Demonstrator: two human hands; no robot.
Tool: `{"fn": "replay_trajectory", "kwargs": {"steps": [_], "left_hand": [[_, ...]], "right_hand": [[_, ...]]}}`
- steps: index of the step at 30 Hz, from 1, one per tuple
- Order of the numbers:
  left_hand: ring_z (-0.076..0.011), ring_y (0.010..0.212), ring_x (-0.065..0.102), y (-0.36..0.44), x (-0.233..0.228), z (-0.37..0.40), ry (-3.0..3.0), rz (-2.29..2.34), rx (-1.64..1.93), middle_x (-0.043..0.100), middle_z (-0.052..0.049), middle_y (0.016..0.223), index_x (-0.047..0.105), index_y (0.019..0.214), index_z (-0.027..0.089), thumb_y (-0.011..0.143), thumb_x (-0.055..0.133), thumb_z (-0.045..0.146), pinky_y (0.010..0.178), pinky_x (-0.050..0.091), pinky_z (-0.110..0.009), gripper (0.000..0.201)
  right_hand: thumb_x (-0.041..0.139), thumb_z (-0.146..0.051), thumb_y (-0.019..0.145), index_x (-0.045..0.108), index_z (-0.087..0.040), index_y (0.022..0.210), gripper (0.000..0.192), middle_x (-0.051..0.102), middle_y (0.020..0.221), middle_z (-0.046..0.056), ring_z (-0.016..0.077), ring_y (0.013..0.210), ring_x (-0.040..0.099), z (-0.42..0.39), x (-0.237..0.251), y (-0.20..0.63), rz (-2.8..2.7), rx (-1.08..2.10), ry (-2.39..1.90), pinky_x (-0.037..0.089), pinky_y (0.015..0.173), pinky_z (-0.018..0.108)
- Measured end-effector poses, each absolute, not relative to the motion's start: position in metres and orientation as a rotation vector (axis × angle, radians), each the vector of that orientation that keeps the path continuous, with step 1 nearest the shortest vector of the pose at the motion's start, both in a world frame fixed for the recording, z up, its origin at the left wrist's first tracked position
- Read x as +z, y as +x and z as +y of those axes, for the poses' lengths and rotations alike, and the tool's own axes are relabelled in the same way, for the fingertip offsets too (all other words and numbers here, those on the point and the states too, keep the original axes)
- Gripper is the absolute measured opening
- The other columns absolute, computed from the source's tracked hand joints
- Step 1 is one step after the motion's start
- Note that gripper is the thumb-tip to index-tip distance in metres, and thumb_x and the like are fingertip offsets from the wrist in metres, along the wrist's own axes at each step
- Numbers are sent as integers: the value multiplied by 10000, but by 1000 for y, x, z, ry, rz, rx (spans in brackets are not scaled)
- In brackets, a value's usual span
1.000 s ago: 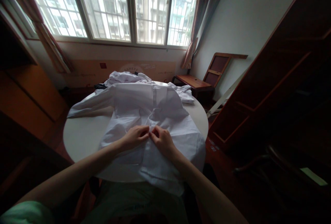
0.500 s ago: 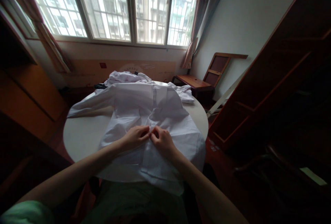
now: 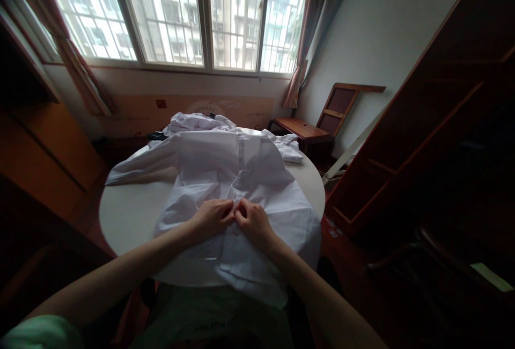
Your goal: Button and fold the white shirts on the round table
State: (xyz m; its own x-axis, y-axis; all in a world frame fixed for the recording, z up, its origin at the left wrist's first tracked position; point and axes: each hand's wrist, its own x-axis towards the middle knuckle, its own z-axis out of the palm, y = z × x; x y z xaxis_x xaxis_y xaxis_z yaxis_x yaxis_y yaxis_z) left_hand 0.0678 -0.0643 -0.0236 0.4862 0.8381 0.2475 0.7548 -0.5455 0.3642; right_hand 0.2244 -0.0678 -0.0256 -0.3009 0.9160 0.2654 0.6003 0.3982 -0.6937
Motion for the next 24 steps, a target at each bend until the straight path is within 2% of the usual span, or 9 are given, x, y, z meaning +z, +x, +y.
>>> {"fn": "replay_trajectory", "kwargs": {"steps": [8,24], "left_hand": [[-167,712,581,70,-23,-66,2533,1381,551,637,-45,803,588,834,171,876,418,329,629,378,-244,235],[-109,623,462,70,-29,-62,2355,1285,769,542,8,697,551,705,169,812,440,203,592,311,-223,157]], "right_hand": [[487,-190,732,466,-193,627,107,517,577,-14,116,548,461,-68,-28,224,-2025,598,-1277,313,551,225],[493,-239,740,526,-182,645,116,535,568,-13,110,535,474,-67,-28,225,-1957,591,-1307,335,529,214]]}}
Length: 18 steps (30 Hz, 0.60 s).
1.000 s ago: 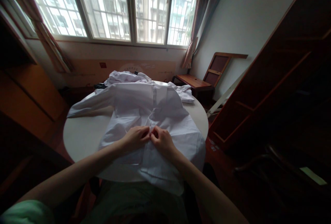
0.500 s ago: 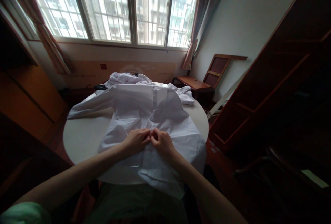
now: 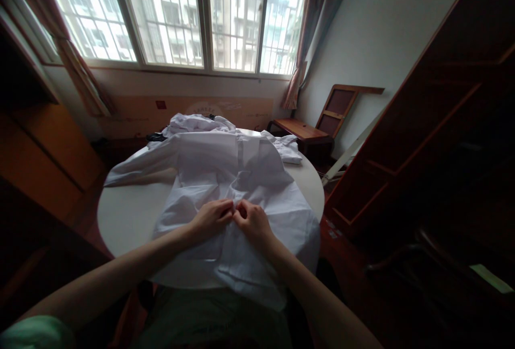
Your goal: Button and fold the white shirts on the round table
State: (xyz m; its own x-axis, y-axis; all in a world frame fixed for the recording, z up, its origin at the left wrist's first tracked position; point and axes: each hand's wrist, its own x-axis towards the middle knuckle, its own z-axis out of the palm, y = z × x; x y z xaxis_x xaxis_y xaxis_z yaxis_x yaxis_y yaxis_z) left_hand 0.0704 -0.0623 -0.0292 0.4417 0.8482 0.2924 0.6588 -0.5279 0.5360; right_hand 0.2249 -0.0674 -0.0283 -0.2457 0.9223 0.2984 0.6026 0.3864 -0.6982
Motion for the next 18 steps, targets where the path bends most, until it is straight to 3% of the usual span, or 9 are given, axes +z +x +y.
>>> {"fn": "replay_trajectory", "kwargs": {"steps": [10,18], "left_hand": [[-106,618,427,70,-29,-61,2292,1222,819,498,19,667,528,675,167,794,424,189,593,309,-229,160],[-97,599,367,69,-27,-55,2111,1071,839,390,43,595,407,604,168,780,397,214,561,275,-217,182]], "right_hand": [[485,-242,746,561,-184,653,134,568,586,1,123,557,493,-69,-25,225,-1954,588,-1286,342,547,226],[491,-298,722,555,-177,644,157,531,588,-16,115,570,456,-65,-22,229,-1806,885,-1155,343,544,222]]}}
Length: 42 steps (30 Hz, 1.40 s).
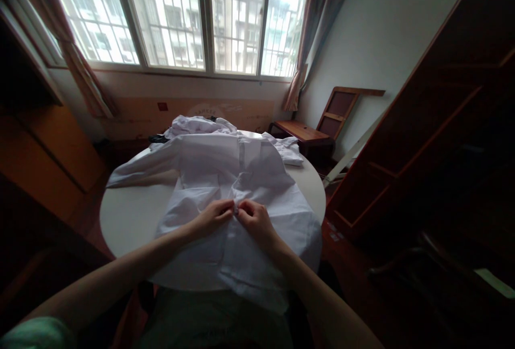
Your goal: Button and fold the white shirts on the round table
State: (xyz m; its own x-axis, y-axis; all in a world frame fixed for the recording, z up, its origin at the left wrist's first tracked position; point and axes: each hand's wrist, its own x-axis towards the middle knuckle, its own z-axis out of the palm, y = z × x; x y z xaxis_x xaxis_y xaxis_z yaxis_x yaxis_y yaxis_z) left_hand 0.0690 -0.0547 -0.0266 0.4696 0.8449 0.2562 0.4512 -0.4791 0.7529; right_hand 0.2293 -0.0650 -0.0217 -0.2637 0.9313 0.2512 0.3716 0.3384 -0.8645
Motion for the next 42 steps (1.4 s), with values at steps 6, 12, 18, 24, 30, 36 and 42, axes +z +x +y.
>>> {"fn": "replay_trajectory", "kwargs": {"steps": [6,12,18,24,30,36,42], "left_hand": [[-96,609,369,66,-20,-52,2004,1034,792,396,47,596,412,623,161,775,411,202,565,286,-222,157],[-96,625,390,65,-20,-52,1829,994,787,425,43,635,454,679,152,768,454,200,590,320,-222,101],[-91,620,369,66,-25,-50,1762,975,829,407,39,637,440,679,159,790,476,243,566,324,-210,144],[-71,566,328,68,-34,-47,1667,927,864,374,53,608,402,669,165,799,493,293,513,293,-195,203],[-56,520,319,70,-36,-45,1570,894,882,366,69,563,417,673,161,787,530,349,484,267,-191,247],[-55,508,329,70,-38,-43,1573,900,915,382,68,553,452,686,153,770,560,407,482,267,-194,288],[-59,498,341,70,-38,-44,1595,911,898,392,66,544,464,688,152,790,536,403,487,274,-203,281]], "right_hand": [[508,-305,694,516,-180,622,144,482,578,-30,105,558,413,-60,-26,230,-1685,1054,-1108,331,520,216],[520,-322,702,519,-178,627,162,492,593,-21,112,584,427,-61,-24,231,-1730,1051,-1127,342,533,218],[524,-336,710,506,-184,613,181,481,580,-24,113,581,422,-61,-24,231,-1744,1009,-1134,337,538,221],[513,-339,703,491,-188,612,178,477,585,-24,118,593,427,-62,-22,231,-1760,1009,-1162,338,555,226],[527,-320,716,514,-181,618,170,483,576,-30,113,585,428,-61,-24,232,-1765,989,-1147,341,549,222],[511,-329,732,504,-187,627,177,477,569,-32,114,575,424,-63,-26,230,-1778,933,-1167,328,542,222],[491,-311,727,513,-187,639,154,502,582,-19,127,589,451,-63,-25,230,-1845,882,-1223,324,555,233]]}}
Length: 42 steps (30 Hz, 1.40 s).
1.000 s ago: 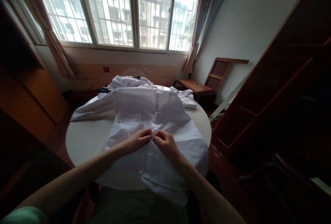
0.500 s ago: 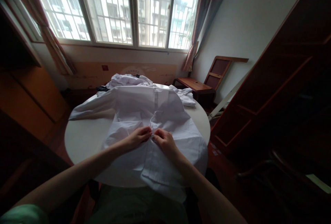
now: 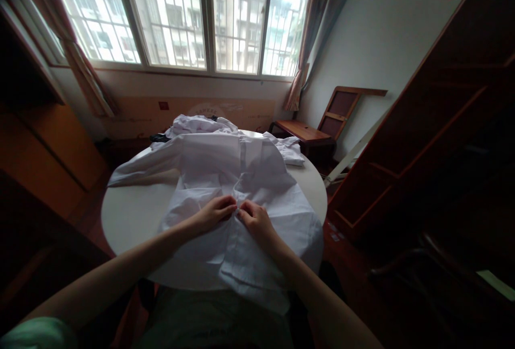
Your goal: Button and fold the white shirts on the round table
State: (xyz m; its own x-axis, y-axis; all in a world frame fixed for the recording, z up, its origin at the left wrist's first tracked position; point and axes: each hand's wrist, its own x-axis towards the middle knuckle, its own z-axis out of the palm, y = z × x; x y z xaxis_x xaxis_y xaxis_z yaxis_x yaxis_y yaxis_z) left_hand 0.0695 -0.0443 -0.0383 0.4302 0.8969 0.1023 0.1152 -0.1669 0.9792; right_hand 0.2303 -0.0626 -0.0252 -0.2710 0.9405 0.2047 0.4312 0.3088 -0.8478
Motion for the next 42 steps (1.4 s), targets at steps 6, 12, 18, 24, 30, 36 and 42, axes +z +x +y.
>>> {"fn": "replay_trajectory", "kwargs": {"steps": [6,12,18,24,30,36,42], "left_hand": [[-79,570,425,64,-26,-45,1827,1017,794,478,38,612,527,730,141,812,513,285,552,354,-210,166],[-159,876,564,-6,0,-88,2270,1125,680,611,-60,986,552,1071,191,810,562,377,795,458,-296,321],[-250,1255,411,-93,-19,-150,2445,1284,627,396,-114,1390,357,1355,260,782,607,381,1008,398,-396,638],[-225,1137,533,-81,-50,-146,2351,1558,991,541,-96,1243,496,1232,226,835,526,318,950,463,-361,409],[-108,675,606,-63,-43,-129,2250,1525,1119,590,-75,1069,593,1047,200,811,519,225,659,539,-259,249],[-111,731,605,-70,-43,-134,2244,1419,1123,612,-57,908,622,829,175,793,490,178,620,508,-203,137],[-94,628,555,-74,-25,-145,2254,1334,1178,602,-12,734,590,711,166,765,553,178,578,466,-193,67]], "right_hand": [[485,-262,740,518,-188,637,130,539,594,-14,121,586,473,-67,-24,227,-1924,817,-1233,337,562,230],[495,-356,759,573,-180,737,194,582,591,5,137,540,528,-50,-9,272,-1936,1020,-1301,396,534,253],[615,-348,665,609,-163,821,243,653,863,85,215,810,599,26,-9,361,-1537,340,-1700,450,726,319],[703,-418,593,623,-138,791,352,670,803,101,255,805,615,85,-21,365,-1369,577,-1769,466,709,349],[703,-350,569,598,-161,655,233,637,630,36,183,586,581,86,3,342,-1390,1020,-1499,465,593,308],[662,-390,586,594,-185,769,283,598,660,-4,121,530,520,63,48,354,-1282,921,-1198,435,523,243],[622,-396,622,564,-193,614,212,566,573,12,149,505,512,54,74,386,-1692,525,-1789,394,494,260]]}}
